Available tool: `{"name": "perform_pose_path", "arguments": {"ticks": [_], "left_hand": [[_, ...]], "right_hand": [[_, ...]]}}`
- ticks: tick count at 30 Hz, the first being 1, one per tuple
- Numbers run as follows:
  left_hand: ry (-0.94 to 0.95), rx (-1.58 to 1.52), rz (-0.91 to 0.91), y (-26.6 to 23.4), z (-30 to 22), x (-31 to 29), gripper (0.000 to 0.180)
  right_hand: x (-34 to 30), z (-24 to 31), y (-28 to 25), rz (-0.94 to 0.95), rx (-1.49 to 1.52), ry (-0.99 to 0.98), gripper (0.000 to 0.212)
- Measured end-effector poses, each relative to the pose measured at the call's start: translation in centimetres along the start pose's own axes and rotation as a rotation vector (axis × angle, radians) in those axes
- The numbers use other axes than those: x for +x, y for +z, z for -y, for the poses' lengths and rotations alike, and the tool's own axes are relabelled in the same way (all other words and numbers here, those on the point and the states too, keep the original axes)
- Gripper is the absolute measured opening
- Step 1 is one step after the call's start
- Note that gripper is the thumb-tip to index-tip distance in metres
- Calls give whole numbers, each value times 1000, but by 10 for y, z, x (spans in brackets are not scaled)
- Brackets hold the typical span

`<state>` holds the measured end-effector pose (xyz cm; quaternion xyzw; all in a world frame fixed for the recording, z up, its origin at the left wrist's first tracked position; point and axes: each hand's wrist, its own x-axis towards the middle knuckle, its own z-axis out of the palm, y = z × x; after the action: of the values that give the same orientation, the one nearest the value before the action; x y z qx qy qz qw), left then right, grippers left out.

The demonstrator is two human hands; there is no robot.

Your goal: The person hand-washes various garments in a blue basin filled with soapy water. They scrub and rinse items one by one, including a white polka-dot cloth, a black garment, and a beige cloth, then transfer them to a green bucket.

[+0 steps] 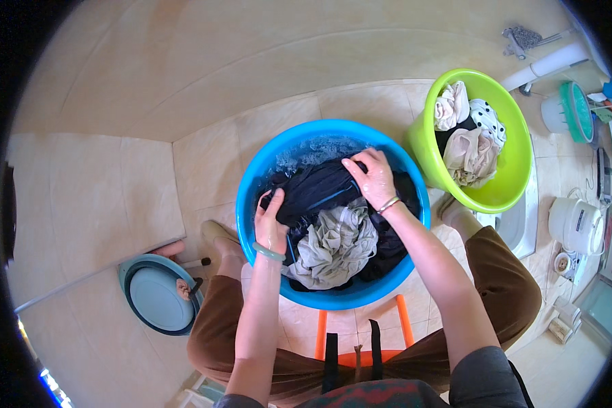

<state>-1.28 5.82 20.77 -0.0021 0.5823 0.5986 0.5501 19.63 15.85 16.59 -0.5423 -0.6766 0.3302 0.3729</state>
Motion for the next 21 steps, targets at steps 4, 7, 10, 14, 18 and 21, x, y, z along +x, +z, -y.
{"name": "perform_pose_path", "arguments": {"ticks": [4, 7, 10, 14, 18, 21], "left_hand": [[805, 858, -144, -32, 17, 40, 23], [809, 917, -134, -23, 15, 39, 25], [769, 926, 26, -22, 27, 41, 33], [726, 1547, 94, -8, 45, 46, 38], [554, 1729, 95, -1, 66, 69, 38], [405, 1823, 128, 1, 79, 85, 40]], "right_hand": [[4, -4, -10, 85, -107, -227, 18], [-1, -11, -12, 174, -240, -211, 15], [-9, -22, -2, 327, -137, 9, 23], [-18, -26, 29, 567, -619, -2, 38], [-6, -45, 60, 737, -782, 166, 42], [-2, -54, 69, 813, -796, 219, 44]]}}
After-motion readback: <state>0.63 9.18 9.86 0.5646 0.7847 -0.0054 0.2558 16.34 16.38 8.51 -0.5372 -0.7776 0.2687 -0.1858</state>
